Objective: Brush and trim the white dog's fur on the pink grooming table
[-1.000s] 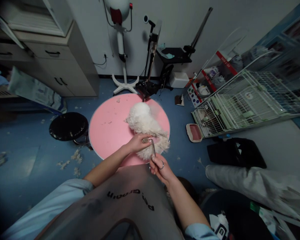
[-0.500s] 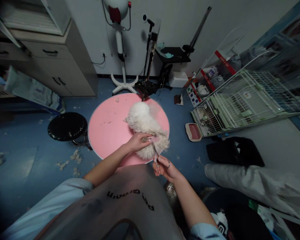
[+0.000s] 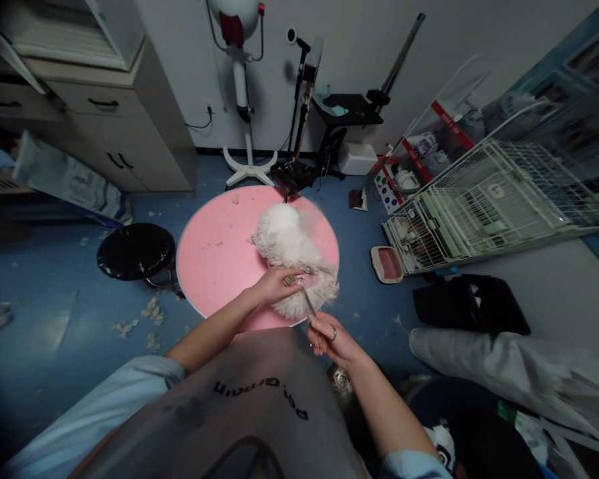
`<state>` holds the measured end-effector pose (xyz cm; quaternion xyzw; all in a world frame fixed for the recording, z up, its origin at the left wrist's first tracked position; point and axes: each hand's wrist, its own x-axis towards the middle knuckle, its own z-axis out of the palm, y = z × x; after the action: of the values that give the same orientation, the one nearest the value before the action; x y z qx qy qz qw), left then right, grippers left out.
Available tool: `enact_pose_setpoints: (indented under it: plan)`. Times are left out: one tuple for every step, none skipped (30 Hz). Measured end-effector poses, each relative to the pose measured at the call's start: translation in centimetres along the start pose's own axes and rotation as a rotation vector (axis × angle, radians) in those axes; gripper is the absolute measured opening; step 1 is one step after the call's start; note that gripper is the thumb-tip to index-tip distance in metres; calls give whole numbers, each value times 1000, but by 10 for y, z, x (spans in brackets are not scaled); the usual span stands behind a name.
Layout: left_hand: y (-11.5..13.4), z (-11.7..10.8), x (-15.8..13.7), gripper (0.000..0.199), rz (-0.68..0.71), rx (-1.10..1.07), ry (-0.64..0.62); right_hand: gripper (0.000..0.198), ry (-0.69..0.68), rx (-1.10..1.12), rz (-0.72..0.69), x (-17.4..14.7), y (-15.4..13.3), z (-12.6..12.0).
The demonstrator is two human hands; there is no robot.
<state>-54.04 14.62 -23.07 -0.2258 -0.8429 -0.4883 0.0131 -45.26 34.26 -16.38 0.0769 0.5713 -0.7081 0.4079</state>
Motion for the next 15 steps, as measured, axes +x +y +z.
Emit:
enact_pose_setpoints:
  plan:
    - [0,0,0,37,-4,2,-8,38,2,-9,-6,1,0,-2]
    - [1,-1,0,37,-5,2,-18,39,-1,-24,-10,2,0,-5]
    - [1,-1,0,37,-3,3,-25,39,-7,-45,-10,4,0,-7]
    - [2,-1,0,37,3,4,-32,40,-11,-72,-7,6,-1,-9]
    - [2,-2,0,37,11,7,-37,40,-9,-103,1,8,-1,-11]
    - [2,-2,0,37,19,11,-37,40,-2,-136,8,11,-1,-12]
    - [3,-2,0,37,28,18,-34,40,8,-169,11,14,-2,-12]
    - [3,-2,1,37,35,25,-29,40,18,-208,10,16,-3,-11]
    - [2,-2,1,37,40,33,-24,39,27,-257,2,17,-3,-10]
    - [2,-2,1,37,44,41,-20,39,29,-311,-9,18,-4,-8]
    - [2,-2,1,38,45,48,-19,40,27,-364,-21,18,-5,-6]
    - [1,-2,1,38,44,54,-19,40,22,-408,-31,17,-5,-3]
    - [0,-3,1,38,44,57,-22,41,14,-438,-37,15,-6,0]
    - [0,-3,1,39,44,60,-26,41,3,-451,-37,12,-6,2]
    - [-1,-3,1,39,43,62,-31,41,-10,-449,-33,9,-6,4]
